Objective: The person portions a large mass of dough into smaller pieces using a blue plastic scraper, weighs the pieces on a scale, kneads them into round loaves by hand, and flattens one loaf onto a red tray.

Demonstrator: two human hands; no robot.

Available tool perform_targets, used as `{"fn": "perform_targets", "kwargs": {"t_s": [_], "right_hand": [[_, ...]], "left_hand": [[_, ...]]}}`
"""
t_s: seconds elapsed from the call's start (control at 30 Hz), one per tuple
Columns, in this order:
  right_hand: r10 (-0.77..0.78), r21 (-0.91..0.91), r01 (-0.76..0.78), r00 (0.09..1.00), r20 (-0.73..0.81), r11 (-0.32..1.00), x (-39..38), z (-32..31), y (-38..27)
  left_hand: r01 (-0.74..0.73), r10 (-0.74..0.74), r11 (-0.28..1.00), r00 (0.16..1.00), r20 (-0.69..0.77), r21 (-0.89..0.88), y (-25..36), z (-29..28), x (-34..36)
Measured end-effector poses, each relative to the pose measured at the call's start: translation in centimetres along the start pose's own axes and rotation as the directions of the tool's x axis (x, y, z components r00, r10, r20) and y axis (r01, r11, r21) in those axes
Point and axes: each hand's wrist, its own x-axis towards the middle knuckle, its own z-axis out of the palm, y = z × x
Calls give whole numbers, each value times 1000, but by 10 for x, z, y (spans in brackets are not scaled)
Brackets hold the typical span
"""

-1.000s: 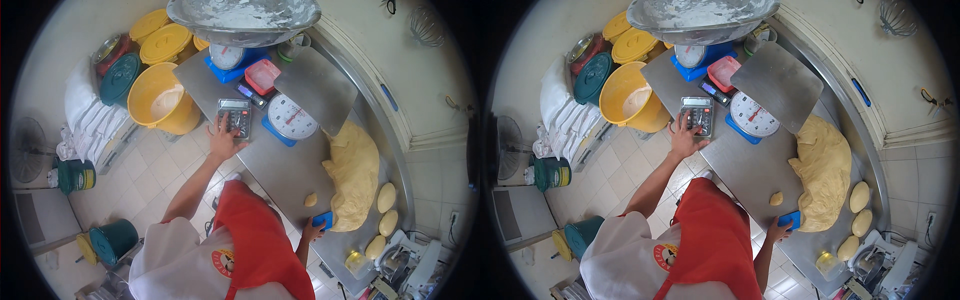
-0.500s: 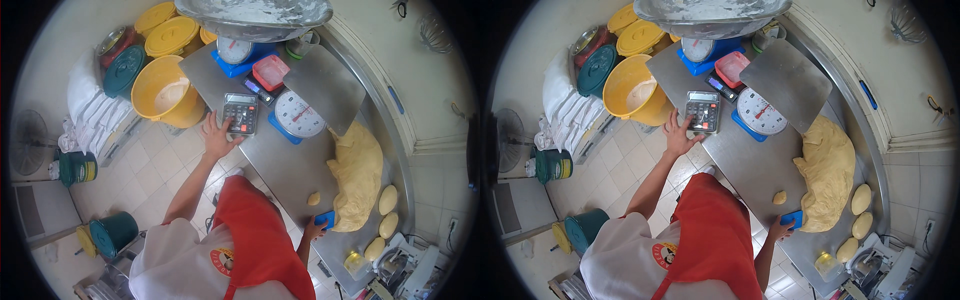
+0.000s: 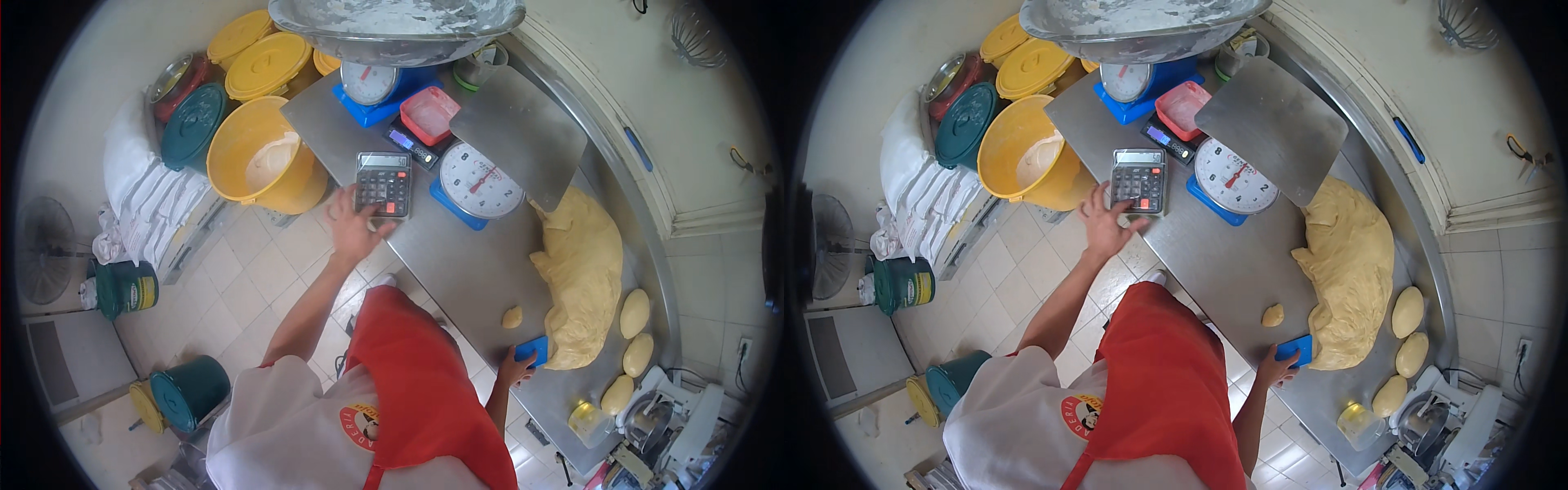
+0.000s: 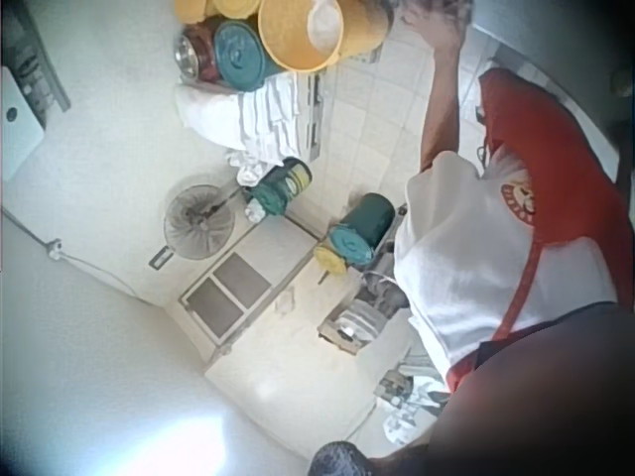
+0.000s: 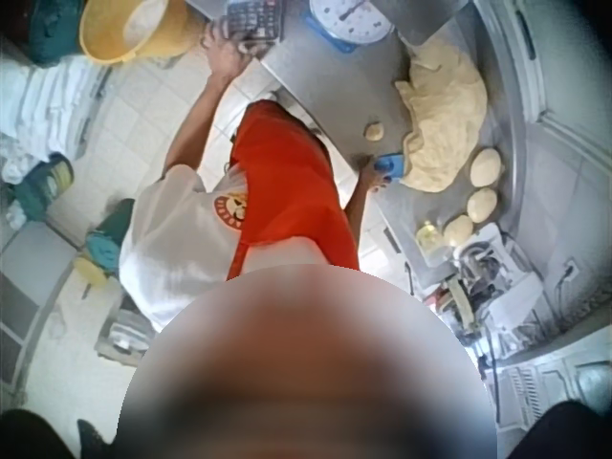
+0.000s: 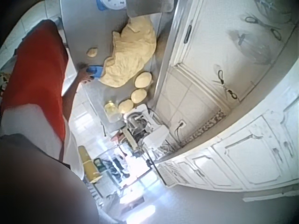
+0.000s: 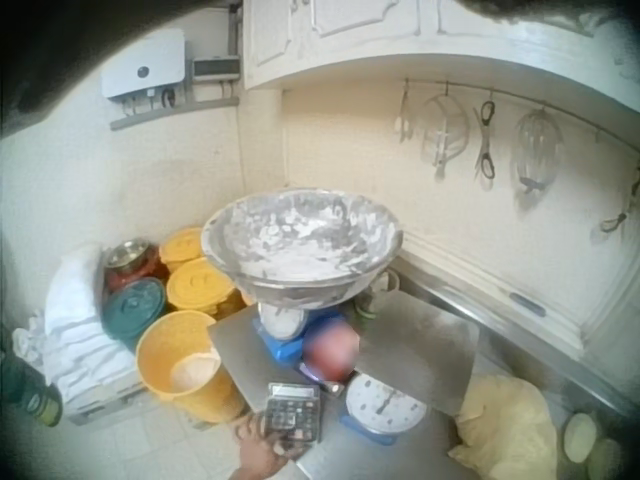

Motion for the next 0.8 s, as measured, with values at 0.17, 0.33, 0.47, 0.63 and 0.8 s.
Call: {"fn": "perform_targets", "kwargs": {"t_s": [0.17, 0.33, 0.47, 0.63, 0.8], "right_hand": [[22, -5, -22, 1000, 6, 1000, 4, 0, -1], [75, 68, -77, 997, 31, 995, 10, -1, -1], [120, 95, -124, 992, 43, 988, 11, -4, -6], [58, 281, -76, 996, 72, 957, 12, -7, -2], [-89, 518, 153, 985, -147, 842, 30, 8, 38]], "left_hand": [[-137, 134, 990, 988, 75, 34, 38, 15, 8], [-105, 115, 990, 988, 100, -96, 61, 13, 12], [-201, 251, 930, 959, 133, -308, 87, 27, -16], [-176, 441, 806, 816, 375, -565, 119, 66, -57], [-203, 634, 731, 556, 538, -651, 203, 102, -91]]}}
